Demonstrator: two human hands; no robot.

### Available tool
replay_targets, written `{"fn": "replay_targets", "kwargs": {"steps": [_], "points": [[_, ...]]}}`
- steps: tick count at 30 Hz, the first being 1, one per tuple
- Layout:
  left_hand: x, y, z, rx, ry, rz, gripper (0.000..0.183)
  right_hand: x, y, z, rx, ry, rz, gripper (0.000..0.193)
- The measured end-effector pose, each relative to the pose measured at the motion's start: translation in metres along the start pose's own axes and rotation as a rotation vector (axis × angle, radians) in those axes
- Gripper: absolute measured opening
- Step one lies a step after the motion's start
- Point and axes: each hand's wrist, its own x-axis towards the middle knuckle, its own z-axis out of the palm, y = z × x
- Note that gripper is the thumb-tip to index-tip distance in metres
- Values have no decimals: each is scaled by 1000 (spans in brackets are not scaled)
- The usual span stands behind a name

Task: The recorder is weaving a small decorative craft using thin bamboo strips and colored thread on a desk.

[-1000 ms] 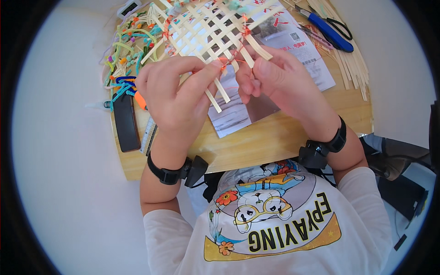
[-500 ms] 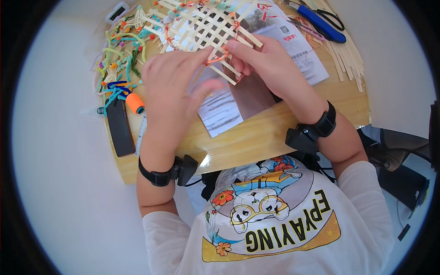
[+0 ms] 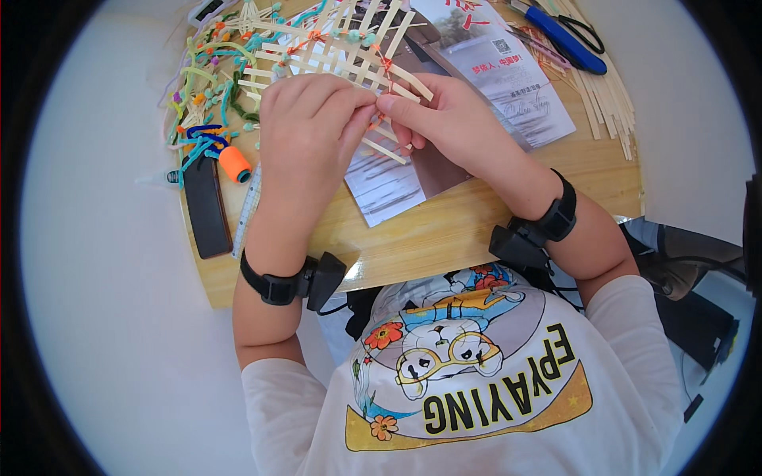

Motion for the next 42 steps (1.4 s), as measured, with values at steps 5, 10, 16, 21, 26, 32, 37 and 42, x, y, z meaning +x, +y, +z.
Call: {"fn": "replay_targets", "kwargs": {"steps": [5,10,16,21,26,32,37,42], "points": [[0,2,0,-83,2,-125,15,2,2,-3,39,-8,-30,24],[-2,10,3,-230,68,-232,13,7,6,-7,152,32,0,30],[-5,6,10,-350,-9,-403,10,5,-3,-16,169,-96,112,33],[-7,-1,7,-426,33,-465,7,-13,-11,-21,51,-49,96,45],[-2,3,2,-459,3,-466,8,-24,0,-45,-434,261,-235,46],[-3,6,4,-473,-1,-444,9,-1,-16,-24,-479,107,-401,26],[-4,9,4,-514,6,-434,10,12,-3,-19,-283,-122,-334,18],[-2,17,2,-568,-86,-493,12,4,-3,-27,-186,-190,-171,14]]}}
